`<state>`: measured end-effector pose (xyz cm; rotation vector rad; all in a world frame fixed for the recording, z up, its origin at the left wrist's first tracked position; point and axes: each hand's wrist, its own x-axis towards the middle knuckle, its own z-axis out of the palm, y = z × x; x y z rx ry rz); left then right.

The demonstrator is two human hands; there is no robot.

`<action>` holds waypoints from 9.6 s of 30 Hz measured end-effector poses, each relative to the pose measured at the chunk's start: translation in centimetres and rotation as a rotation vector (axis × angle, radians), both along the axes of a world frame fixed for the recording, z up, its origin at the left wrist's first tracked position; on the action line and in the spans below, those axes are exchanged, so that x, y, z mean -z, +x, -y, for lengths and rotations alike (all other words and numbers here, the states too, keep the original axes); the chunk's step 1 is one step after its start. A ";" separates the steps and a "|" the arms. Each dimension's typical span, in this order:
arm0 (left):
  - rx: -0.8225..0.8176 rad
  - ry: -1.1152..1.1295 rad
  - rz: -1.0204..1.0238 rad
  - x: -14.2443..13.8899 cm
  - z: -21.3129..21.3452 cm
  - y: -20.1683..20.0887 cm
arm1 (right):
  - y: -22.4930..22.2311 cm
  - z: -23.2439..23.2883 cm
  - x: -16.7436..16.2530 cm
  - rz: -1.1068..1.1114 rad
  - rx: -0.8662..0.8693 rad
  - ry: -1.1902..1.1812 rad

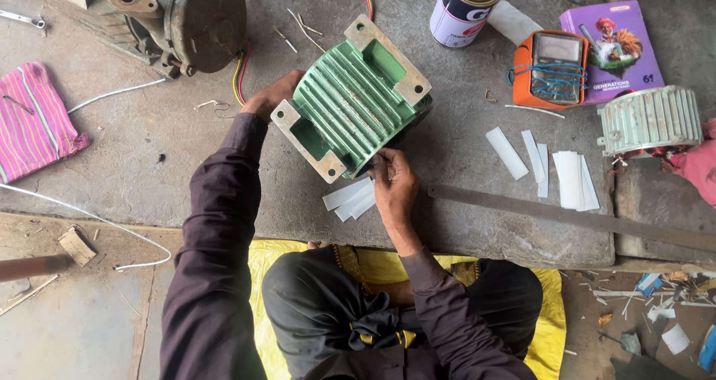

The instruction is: The person sits on the floor cutting white plastic insulation strips to size with scissors and inserting the strips into the slots of a green electric motor stator. They handle the stator, turn it, and press the strips into place inside the motor housing.

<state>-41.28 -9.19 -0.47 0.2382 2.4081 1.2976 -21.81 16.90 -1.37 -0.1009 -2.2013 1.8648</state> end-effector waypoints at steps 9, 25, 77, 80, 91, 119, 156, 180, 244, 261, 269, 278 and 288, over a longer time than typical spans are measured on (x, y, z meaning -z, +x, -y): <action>0.080 -0.142 -0.055 -6.1 -0.3 0.7 | 0.5 -0.2 -1.0 0.008 -0.021 0.014; -0.616 0.667 -0.315 -10.9 6.2 29.9 | 9.6 -6.9 -7.2 -0.107 -0.041 -0.041; -0.283 0.679 0.310 -6.0 -18.7 47.5 | 26.6 -14.3 -5.1 0.325 -0.418 -0.507; -0.360 0.890 0.361 -5.2 -19.0 47.5 | 26.8 -14.1 -3.8 0.384 -0.366 -0.826; -0.487 1.076 0.216 -4.3 -22.0 46.9 | 26.5 -11.6 -3.6 0.403 -0.289 -0.916; -0.530 0.802 0.238 -4.1 -23.3 46.9 | 27.7 -14.5 -3.8 0.306 -0.348 -0.517; -0.421 0.942 0.063 -0.1 -30.5 47.0 | 29.9 -23.1 -4.0 -0.047 -0.039 -0.577; -0.234 0.521 0.161 -6.6 -36.4 50.0 | 34.8 -28.9 -8.1 0.180 -0.108 -0.258; -0.120 0.248 -0.079 -11.8 -34.9 46.3 | 31.9 -25.6 -5.6 0.118 -0.116 -0.373; -0.070 0.158 -0.065 -11.4 -38.4 45.6 | 31.6 -28.9 -5.3 0.110 -0.106 -0.348; -0.041 0.155 -0.045 -11.2 -38.4 45.6 | 31.4 -29.5 -5.7 0.064 -0.157 -0.340; -0.057 0.178 -0.083 -11.0 -39.7 45.4 | 31.5 -30.6 -5.3 0.098 -0.126 -0.365; 0.404 0.205 -0.393 -10.6 -56.2 39.2 | 31.4 -45.6 -10.7 -0.160 0.446 -0.245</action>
